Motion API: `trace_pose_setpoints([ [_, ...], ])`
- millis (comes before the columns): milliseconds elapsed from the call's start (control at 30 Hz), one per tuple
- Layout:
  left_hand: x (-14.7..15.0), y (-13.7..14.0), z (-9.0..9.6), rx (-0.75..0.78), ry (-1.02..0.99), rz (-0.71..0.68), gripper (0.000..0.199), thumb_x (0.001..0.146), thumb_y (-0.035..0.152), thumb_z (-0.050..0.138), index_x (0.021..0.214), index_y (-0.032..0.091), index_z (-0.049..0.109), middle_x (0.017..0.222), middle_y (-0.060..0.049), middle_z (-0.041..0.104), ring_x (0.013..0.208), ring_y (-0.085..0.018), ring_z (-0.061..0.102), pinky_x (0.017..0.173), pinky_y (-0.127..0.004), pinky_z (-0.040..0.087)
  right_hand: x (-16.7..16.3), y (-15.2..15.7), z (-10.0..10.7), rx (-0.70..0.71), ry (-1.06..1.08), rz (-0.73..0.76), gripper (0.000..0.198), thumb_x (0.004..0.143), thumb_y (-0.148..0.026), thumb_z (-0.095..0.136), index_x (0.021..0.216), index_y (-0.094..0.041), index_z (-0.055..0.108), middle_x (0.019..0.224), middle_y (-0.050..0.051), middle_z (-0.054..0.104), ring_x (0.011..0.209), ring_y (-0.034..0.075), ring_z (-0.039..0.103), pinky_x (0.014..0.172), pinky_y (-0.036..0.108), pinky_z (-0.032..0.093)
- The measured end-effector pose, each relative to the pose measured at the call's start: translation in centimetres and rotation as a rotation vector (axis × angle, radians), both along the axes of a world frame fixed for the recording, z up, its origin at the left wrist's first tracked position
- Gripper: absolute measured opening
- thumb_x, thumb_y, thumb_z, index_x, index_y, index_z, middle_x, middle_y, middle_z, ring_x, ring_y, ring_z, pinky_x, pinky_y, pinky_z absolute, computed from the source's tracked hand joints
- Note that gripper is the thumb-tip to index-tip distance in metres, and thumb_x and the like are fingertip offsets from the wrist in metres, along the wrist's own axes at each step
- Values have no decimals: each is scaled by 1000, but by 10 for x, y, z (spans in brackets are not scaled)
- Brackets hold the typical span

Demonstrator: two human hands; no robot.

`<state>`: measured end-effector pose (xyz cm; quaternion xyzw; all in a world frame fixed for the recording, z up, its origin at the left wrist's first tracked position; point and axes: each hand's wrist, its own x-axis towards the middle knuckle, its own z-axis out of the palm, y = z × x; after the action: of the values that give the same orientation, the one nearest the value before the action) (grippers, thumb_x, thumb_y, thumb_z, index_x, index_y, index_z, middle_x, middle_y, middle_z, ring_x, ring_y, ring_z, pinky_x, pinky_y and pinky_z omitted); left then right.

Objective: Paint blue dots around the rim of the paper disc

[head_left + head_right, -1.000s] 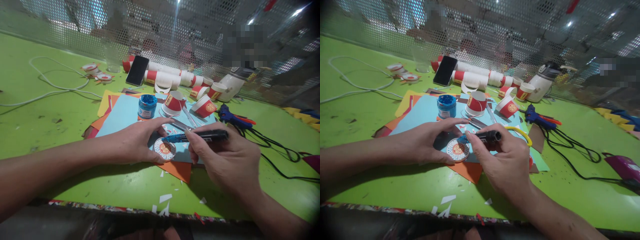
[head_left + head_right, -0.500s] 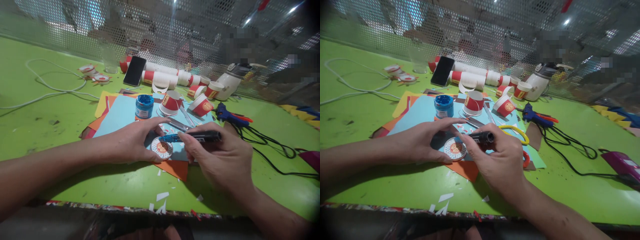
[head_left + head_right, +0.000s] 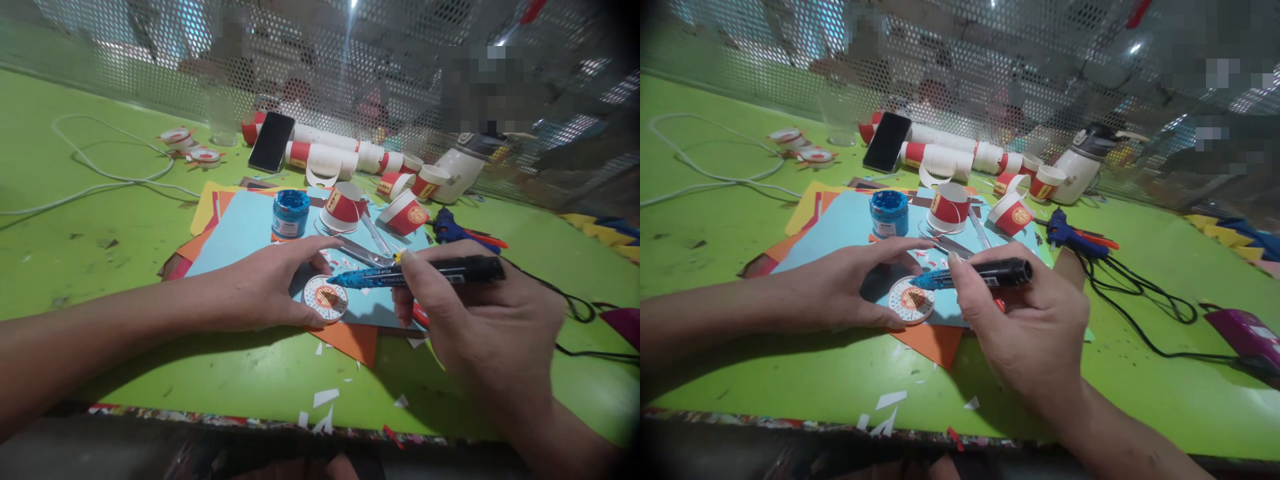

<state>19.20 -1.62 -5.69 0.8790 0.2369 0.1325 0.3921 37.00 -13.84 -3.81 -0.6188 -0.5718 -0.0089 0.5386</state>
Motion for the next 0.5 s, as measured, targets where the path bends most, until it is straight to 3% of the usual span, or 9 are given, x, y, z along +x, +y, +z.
trace_pose_setpoints([
  [200, 0, 0, 1, -26, -13, -16, 89, 71, 31, 80, 150, 26, 38, 126, -6, 68, 114, -27, 63, 92, -34, 48, 5, 3, -5, -67, -4, 94, 9, 87, -27, 69, 80, -21, 69, 64, -5, 66, 46, 7, 53, 44, 21, 44],
  [500, -1, 0, 3, -11, -2, -27, 88, 73, 33, 79, 150, 23, 37, 125, -6, 69, 114, -26, 64, 92, -32, 49, 8, 5, -7, -118, -14, 162, 4, 86, -24, 71, 83, -22, 71, 54, -8, 60, 43, 5, 53, 47, 15, 49],
])
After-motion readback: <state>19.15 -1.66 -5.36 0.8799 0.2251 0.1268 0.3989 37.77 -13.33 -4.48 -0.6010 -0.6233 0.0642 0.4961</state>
